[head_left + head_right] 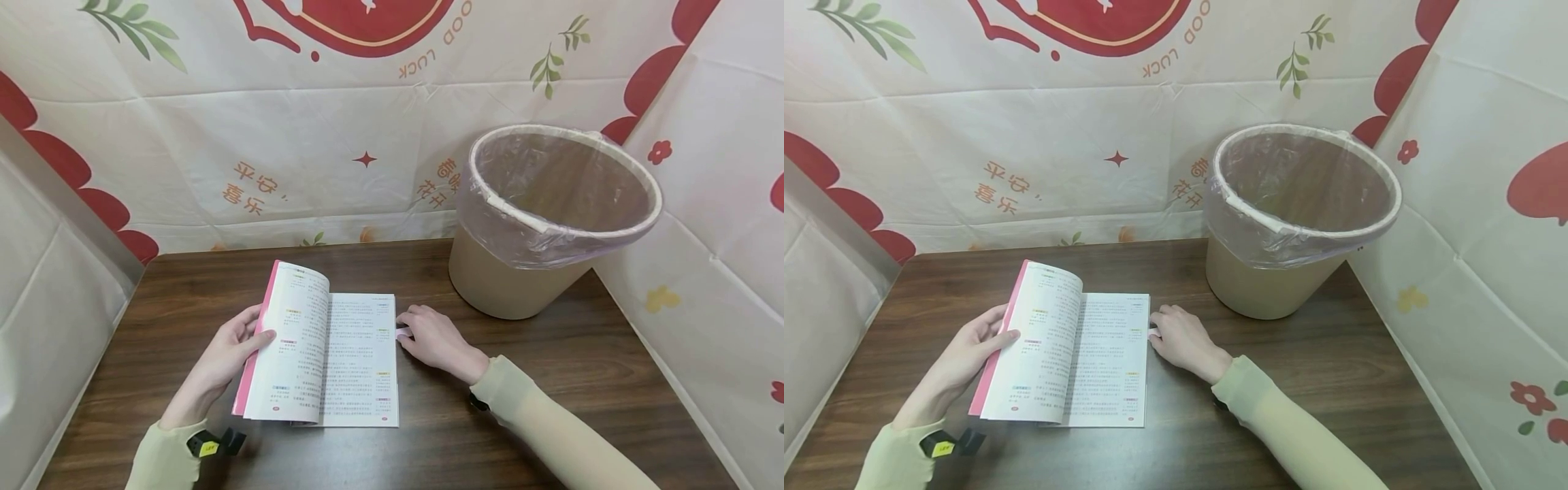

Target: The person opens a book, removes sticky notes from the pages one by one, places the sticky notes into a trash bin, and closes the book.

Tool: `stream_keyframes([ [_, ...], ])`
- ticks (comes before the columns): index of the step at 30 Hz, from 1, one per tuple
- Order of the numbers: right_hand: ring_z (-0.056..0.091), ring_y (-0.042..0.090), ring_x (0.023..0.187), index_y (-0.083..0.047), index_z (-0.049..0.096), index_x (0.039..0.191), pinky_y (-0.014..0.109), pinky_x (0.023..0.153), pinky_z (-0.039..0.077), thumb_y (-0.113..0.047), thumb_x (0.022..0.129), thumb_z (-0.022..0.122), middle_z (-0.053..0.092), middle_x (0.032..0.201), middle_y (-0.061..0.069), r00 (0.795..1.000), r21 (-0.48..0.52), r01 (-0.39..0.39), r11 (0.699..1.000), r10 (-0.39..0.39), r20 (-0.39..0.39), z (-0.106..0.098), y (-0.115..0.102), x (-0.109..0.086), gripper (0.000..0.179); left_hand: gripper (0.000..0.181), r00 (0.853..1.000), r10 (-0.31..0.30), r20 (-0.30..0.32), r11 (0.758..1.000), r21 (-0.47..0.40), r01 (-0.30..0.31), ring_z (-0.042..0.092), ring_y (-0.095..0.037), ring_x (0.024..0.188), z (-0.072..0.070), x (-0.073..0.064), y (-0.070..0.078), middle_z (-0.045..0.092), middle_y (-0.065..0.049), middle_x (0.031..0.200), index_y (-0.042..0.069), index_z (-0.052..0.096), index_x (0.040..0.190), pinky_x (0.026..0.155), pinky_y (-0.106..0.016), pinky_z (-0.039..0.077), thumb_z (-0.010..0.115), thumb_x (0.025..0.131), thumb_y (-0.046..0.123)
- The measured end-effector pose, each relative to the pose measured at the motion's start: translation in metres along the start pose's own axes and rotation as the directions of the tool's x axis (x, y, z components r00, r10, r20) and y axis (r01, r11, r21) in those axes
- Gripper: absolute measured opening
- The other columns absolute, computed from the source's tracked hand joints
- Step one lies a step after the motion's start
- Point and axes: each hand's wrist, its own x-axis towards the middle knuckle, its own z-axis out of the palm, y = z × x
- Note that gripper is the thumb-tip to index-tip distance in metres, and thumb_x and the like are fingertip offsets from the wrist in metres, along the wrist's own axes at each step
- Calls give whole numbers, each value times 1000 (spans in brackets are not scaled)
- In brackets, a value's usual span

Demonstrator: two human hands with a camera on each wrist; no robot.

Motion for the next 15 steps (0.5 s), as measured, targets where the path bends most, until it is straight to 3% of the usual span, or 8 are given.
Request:
stream_keyframes([
  [10, 61, 17, 85, -6, 78, 116, 35, 74, 55, -19, 96, 74, 73, 102, 6, 1000, -25, -6, 1000, 7, 16, 3, -1, 3, 24, 62, 1000, -2, -11, 1000, 18, 2, 81, -10, 84, 0, 0, 0, 78, 8, 111, -4, 31, 157, 73, -32, 67, 61, 105, 13],
  [15, 56, 15, 78, -6, 78, 112, 32, 69, 52, -18, 96, 74, 71, 95, 5, 1000, -33, -1, 999, 2, 14, 4, -2, 4, 21, 61, 1000, 2, -6, 1000, 17, -2, 80, -10, 84, 0, 0, 0, 78, 11, 110, -4, 31, 157, 73, -32, 67, 60, 106, 12],
])
